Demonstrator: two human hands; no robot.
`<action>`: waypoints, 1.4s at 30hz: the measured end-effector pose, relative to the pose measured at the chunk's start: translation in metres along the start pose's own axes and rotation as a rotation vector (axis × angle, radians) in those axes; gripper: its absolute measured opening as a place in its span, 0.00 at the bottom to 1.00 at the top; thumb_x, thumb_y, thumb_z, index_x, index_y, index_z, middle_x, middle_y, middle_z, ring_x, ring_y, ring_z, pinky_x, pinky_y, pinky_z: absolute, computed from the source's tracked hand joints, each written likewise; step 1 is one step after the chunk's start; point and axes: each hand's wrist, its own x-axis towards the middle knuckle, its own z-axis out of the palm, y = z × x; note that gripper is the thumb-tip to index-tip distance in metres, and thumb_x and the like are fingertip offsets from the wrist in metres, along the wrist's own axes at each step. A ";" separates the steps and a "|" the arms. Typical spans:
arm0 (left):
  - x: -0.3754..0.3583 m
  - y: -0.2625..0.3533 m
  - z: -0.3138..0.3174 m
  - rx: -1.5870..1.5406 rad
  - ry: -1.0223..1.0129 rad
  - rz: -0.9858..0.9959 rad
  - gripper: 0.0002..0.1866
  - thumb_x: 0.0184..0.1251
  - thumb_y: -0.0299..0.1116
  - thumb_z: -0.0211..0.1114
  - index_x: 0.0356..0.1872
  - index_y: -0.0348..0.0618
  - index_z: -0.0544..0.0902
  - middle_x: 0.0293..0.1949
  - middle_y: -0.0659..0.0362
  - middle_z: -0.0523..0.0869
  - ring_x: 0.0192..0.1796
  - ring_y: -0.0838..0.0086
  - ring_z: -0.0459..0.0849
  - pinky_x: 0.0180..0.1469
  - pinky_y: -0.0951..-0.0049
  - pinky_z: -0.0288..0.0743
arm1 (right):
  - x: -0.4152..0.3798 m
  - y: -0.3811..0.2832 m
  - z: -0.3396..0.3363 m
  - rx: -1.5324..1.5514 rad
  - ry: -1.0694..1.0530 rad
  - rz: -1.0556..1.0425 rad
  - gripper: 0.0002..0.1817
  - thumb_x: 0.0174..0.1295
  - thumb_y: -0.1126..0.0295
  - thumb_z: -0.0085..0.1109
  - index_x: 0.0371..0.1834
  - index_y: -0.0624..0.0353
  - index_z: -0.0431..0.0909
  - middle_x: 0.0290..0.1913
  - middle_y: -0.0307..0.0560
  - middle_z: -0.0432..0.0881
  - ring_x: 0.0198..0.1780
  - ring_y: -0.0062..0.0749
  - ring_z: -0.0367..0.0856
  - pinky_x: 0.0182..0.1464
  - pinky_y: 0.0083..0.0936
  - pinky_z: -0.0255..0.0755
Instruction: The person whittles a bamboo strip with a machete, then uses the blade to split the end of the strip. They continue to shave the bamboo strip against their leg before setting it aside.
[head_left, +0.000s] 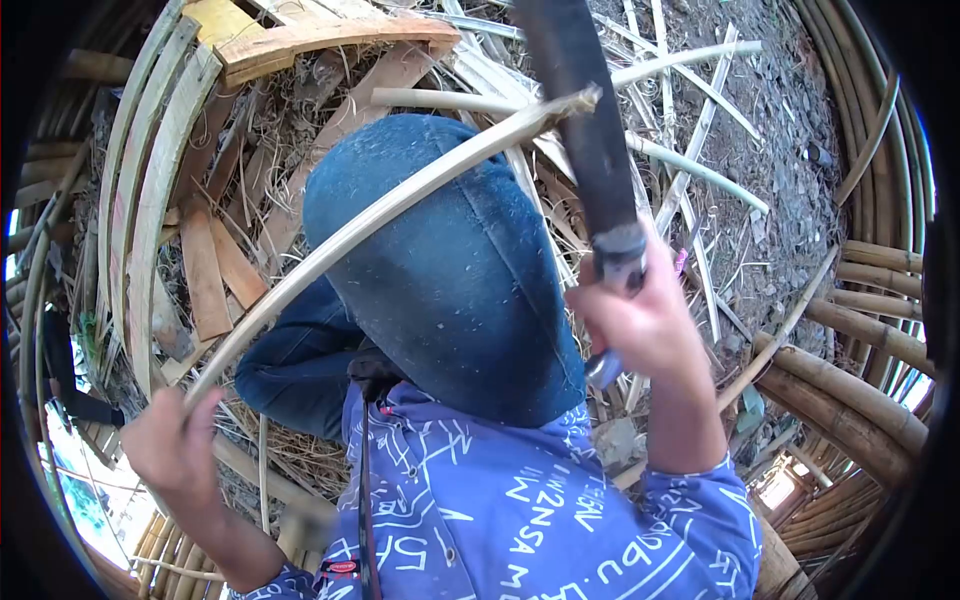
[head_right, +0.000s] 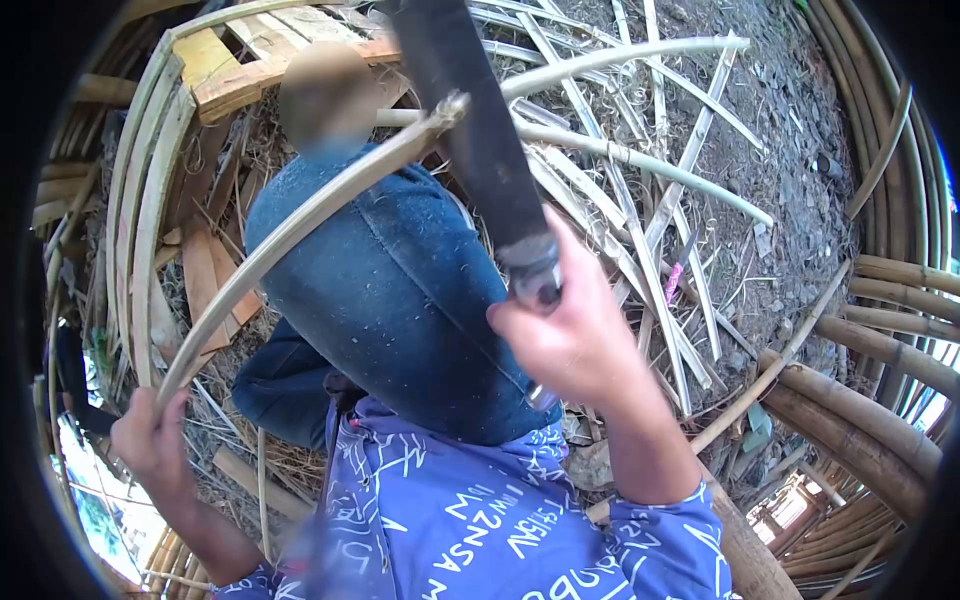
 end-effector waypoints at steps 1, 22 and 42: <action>-0.002 -0.003 -0.001 0.016 -0.002 -0.016 0.16 0.51 0.28 0.73 0.22 0.36 0.70 0.15 0.54 0.62 0.15 0.62 0.62 0.19 0.66 0.53 | 0.003 0.000 -0.007 0.001 -0.027 0.004 0.29 0.46 0.79 0.59 0.56 0.65 0.69 0.29 0.37 0.73 0.29 0.15 0.72 0.31 0.18 0.67; 0.002 0.000 -0.003 0.044 0.025 -0.040 0.16 0.48 0.28 0.75 0.21 0.37 0.71 0.15 0.53 0.63 0.15 0.61 0.64 0.18 0.65 0.55 | 0.003 -0.011 -0.001 0.072 -0.048 0.088 0.34 0.45 0.78 0.60 0.61 0.63 0.66 0.25 0.35 0.73 0.25 0.16 0.72 0.27 0.19 0.68; 0.016 0.021 0.005 0.005 0.037 -0.031 0.17 0.46 0.28 0.76 0.22 0.38 0.71 0.15 0.53 0.63 0.15 0.61 0.63 0.18 0.66 0.55 | 0.000 -0.024 0.023 0.208 0.038 0.073 0.30 0.45 0.80 0.58 0.58 0.64 0.67 0.22 0.38 0.73 0.15 0.20 0.72 0.16 0.20 0.65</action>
